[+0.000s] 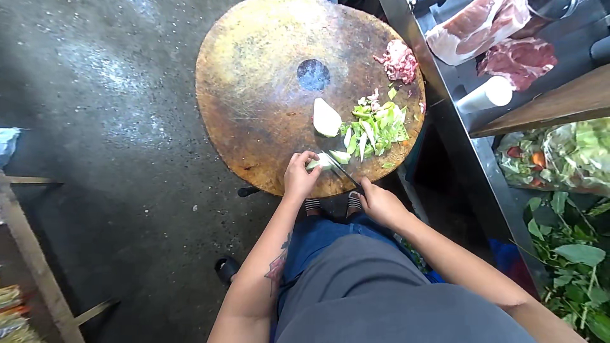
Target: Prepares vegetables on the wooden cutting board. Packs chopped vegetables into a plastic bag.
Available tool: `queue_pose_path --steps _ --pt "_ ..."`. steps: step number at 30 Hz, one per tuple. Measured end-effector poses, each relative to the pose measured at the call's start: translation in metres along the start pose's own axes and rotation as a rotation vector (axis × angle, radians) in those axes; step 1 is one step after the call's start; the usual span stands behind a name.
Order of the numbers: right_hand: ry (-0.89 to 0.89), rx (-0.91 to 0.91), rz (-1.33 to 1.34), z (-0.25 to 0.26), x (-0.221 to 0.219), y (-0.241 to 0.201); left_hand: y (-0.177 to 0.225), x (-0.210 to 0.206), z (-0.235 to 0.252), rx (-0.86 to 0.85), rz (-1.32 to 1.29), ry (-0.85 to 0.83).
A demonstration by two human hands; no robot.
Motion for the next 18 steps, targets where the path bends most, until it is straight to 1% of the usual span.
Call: queue_pose_path --steps 3,7,10,14,16,18 --pt "-0.045 -0.015 -0.031 0.003 -0.005 -0.002 0.004 -0.001 0.001 -0.009 0.008 -0.001" --pt "-0.105 0.022 0.060 0.020 -0.016 -0.006 0.003 0.000 0.002 -0.020 0.020 -0.009" --pt "-0.114 0.011 0.076 0.022 -0.023 0.002 -0.001 -0.002 0.000 -0.032 0.004 0.018" --pt "-0.083 -0.002 0.106 0.005 -0.032 0.023 -0.006 0.000 -0.002 -0.002 -0.022 0.064" --pt "-0.042 -0.011 0.120 0.000 -0.023 0.018 -0.007 0.001 -0.002 0.001 -0.037 0.061" --pt "-0.016 0.001 0.111 -0.001 -0.011 0.004 -0.007 -0.001 -0.003 -0.007 -0.048 0.057"
Point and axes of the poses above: each hand's wrist, its own z-axis towards the middle knuckle, its own x-axis out of the back of the hand, y = z × x, the point moved 7 cm from there along z, towards the middle knuckle, and after that the axes turned 4 degrees about y, right-handed, at the moved point
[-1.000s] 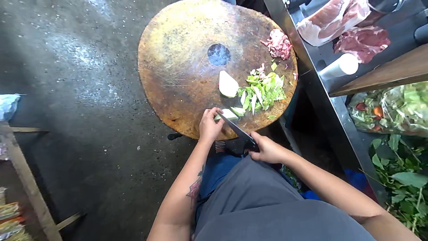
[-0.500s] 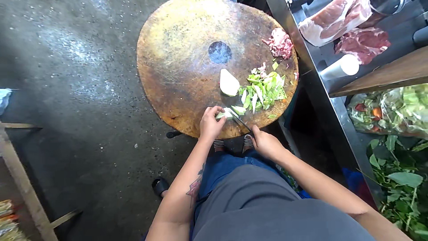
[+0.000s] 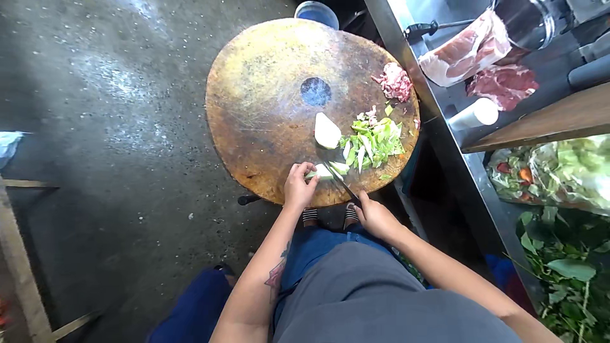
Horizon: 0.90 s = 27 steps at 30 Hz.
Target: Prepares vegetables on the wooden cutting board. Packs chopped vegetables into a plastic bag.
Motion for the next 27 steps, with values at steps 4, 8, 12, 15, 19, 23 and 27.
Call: queue_pose_path --steps 4,8,12,15,19,23,27 --pt "-0.043 -0.001 -0.044 0.006 0.003 -0.020 0.003 0.002 0.000 -0.016 0.005 0.004" --pt "-0.115 -0.012 -0.015 0.023 -0.008 -0.021 0.005 0.003 0.000 -0.037 0.007 0.012" --pt "-0.125 -0.006 -0.033 0.022 -0.010 -0.012 0.004 0.003 -0.001 -0.031 0.019 0.014" --pt "-0.098 0.015 0.052 0.014 -0.012 0.001 0.001 0.004 -0.002 -0.030 -0.002 0.005" --pt "0.000 -0.026 0.005 0.011 -0.004 -0.006 -0.005 0.004 -0.002 -0.043 -0.073 0.002" --pt "-0.007 -0.002 -0.064 0.004 0.001 -0.025 -0.005 0.005 -0.002 -0.042 -0.077 0.017" --pt "-0.065 -0.010 -0.077 0.014 -0.007 -0.030 -0.003 0.005 -0.002 -0.058 -0.073 0.031"
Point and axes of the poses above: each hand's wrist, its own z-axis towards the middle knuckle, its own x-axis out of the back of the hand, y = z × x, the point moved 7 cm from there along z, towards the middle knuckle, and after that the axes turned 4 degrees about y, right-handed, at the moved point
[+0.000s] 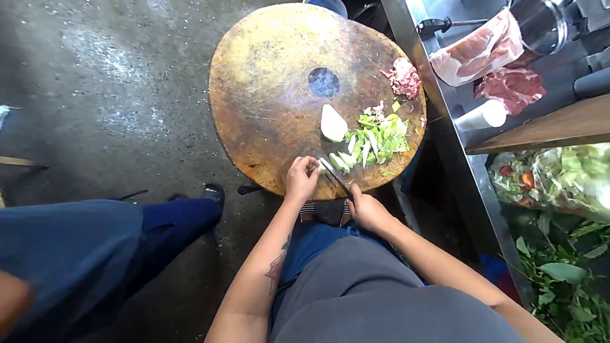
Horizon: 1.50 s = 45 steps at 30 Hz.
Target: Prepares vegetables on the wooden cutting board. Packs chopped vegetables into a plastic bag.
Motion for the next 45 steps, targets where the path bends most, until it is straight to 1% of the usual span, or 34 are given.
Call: queue_pose_path --steps 4,7,10,13,15,17,18,19,22,24,28,33,35,38,40,41,42,44,45 --pt "-0.042 0.008 0.039 0.013 -0.006 0.001 0.002 0.000 0.000 -0.023 0.026 0.006" --pt "-0.031 0.024 0.066 0.008 -0.002 0.013 0.001 -0.001 -0.001 -0.018 0.048 0.000" --pt "-0.002 -0.010 0.052 0.001 0.002 0.020 0.000 -0.001 -0.002 -0.015 0.052 -0.005" --pt "-0.020 -0.012 0.044 0.004 -0.002 0.022 0.004 -0.005 -0.003 -0.023 0.080 -0.019" --pt "-0.087 0.026 0.181 0.009 -0.010 0.027 0.007 -0.006 -0.003 -0.034 0.118 -0.017" --pt "-0.187 0.081 0.477 0.013 -0.022 0.040 0.008 -0.005 -0.002 -0.043 0.145 -0.008" --pt "-0.209 0.092 0.588 0.014 -0.026 0.045 0.008 -0.005 -0.002 -0.045 0.152 -0.006" --pt "-0.182 0.093 0.577 0.013 -0.026 0.049 0.007 -0.005 -0.002 -0.047 0.155 -0.007" --pt "0.009 0.021 0.237 0.000 -0.008 0.042 0.008 -0.006 -0.004 -0.044 0.154 -0.009" --pt "0.081 -0.003 0.130 -0.011 -0.001 0.034 0.009 -0.008 -0.006 -0.044 0.164 -0.006" --pt "0.061 -0.020 0.018 -0.021 0.003 0.023 0.010 -0.010 -0.007 -0.054 0.198 0.005" --pt "-0.026 -0.062 -0.035 -0.006 -0.007 0.023 0.008 -0.012 -0.006 -0.067 0.213 0.013" --pt "-0.071 -0.037 0.052 0.002 -0.011 0.028 0.008 -0.012 -0.005 -0.063 0.222 0.009" --pt "-0.198 0.084 0.392 0.004 -0.013 0.043 0.007 -0.012 -0.003 -0.013 0.225 -0.033" --pt "-0.196 0.120 0.538 -0.005 -0.006 0.053 0.015 -0.007 0.004 0.006 0.214 -0.053" --pt "-0.152 0.129 0.576 -0.010 -0.002 0.059 0.024 -0.003 0.011 -0.014 0.239 -0.052" --pt "-0.098 0.134 0.611 -0.015 0.002 0.066 0.036 -0.001 0.020 -0.069 0.307 -0.051" --pt "0.003 0.129 0.638 -0.023 0.008 0.081 0.067 -0.008 0.045 -0.301 0.484 -0.092" --pt "0.043 0.124 0.635 -0.026 0.010 0.089 0.084 -0.016 0.058 -0.433 0.583 -0.154"
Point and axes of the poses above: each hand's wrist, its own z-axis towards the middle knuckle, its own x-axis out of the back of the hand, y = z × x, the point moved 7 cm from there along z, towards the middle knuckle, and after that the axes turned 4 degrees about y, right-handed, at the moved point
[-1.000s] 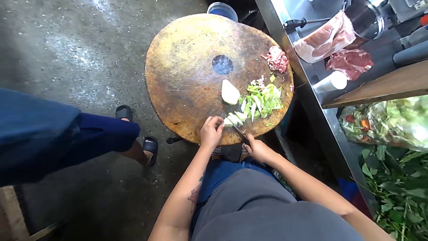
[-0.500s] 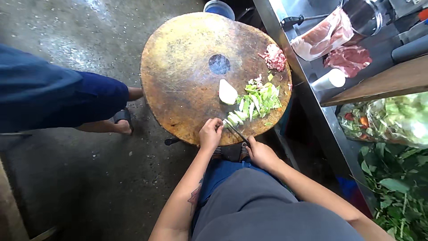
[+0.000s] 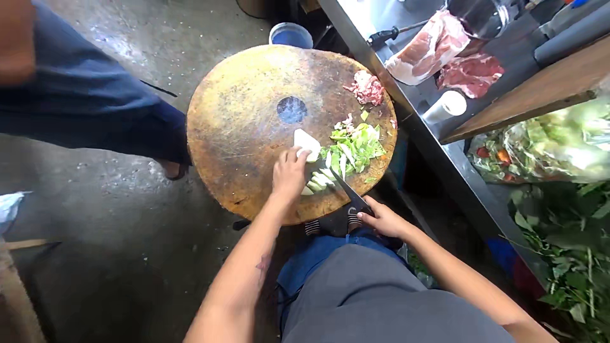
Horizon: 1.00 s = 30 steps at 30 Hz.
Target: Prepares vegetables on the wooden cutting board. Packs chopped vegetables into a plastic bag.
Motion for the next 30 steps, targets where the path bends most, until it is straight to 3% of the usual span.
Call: queue_pose_path --steps 2,4,7,10,14,18,22,26,30 --pt "0.059 0.008 -0.016 -0.010 0.011 0.012 0.017 -0.006 0.036 -0.218 0.206 -0.171" --pt "0.102 0.006 -0.036 -0.021 0.022 0.024 0.022 -0.014 0.064 -0.293 0.347 -0.339" --pt "0.186 -0.005 -0.035 -0.039 0.042 0.044 0.017 -0.012 0.085 -0.256 0.429 -0.460" --pt "0.265 -0.034 -0.005 -0.057 0.060 0.072 -0.010 -0.012 0.084 -0.132 0.459 -0.414" --pt "0.291 -0.075 -0.005 -0.067 0.078 0.098 -0.033 -0.002 0.063 0.152 0.274 -0.383" --pt "0.232 -0.052 -0.034 -0.058 0.091 0.094 -0.031 0.007 0.036 0.238 0.142 -0.176" --pt "0.249 0.096 -0.070 -0.043 0.110 0.063 -0.027 0.020 0.011 0.376 -0.360 0.063" --pt "0.462 0.226 -0.081 -0.022 0.128 0.029 0.027 0.030 -0.022 0.485 -1.072 0.093" --pt "0.496 0.273 -0.255 -0.008 0.136 -0.020 0.084 0.032 -0.034 0.420 -1.087 0.062"
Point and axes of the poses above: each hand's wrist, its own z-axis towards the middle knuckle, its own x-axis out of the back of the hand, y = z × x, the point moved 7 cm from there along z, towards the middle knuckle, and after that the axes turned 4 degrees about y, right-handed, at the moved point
